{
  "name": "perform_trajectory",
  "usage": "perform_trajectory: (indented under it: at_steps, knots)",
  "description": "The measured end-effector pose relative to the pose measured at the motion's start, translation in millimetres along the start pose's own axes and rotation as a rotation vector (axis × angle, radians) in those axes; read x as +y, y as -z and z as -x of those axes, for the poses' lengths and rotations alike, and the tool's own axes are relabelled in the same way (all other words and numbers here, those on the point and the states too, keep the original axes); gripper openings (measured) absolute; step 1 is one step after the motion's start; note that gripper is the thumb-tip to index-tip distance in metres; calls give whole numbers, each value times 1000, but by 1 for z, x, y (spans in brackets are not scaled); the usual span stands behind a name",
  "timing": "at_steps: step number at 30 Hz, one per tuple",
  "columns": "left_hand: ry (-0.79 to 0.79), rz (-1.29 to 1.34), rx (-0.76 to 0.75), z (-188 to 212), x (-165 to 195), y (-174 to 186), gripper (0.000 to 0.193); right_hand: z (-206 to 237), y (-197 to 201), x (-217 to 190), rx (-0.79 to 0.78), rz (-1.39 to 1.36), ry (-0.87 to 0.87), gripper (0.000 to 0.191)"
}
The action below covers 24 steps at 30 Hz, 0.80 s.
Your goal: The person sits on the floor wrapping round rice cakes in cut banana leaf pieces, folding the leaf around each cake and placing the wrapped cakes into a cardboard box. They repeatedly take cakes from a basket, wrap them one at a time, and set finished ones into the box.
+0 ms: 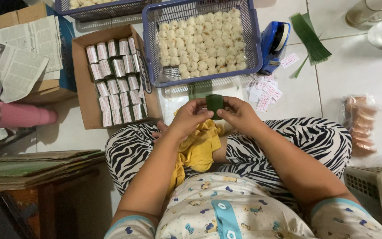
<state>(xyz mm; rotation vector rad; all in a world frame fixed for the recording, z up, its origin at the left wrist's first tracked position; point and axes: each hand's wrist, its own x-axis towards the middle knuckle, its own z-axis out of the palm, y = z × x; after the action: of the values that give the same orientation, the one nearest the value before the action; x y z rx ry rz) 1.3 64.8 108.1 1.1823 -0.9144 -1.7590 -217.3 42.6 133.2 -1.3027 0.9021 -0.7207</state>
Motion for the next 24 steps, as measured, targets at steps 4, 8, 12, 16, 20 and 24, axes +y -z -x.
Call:
perform_trajectory:
  at_steps: [4,8,12,16,20,24]
  knots:
    - [-53,-9,87,-7,-9,-10,42,-7,10,21,-24,67,-64,42]
    - [-86,25,20,-17,-24,-4,43,-9,14,30,43,150,-140,41]
    - [167,-558,-51,-50,-23,56,56,-16,21,37,105,-74,-278,39]
    - [499,-1579,126,-97,-14,111,45,-27,30,50,150,-288,-298,35]
    - [588,-1452,378,-103,-18,117,67,-36,34,63,185,-306,-310,34]
    - [614,-1401,504,-107,-11,115,65,-39,34,68,216,-311,-350,35]
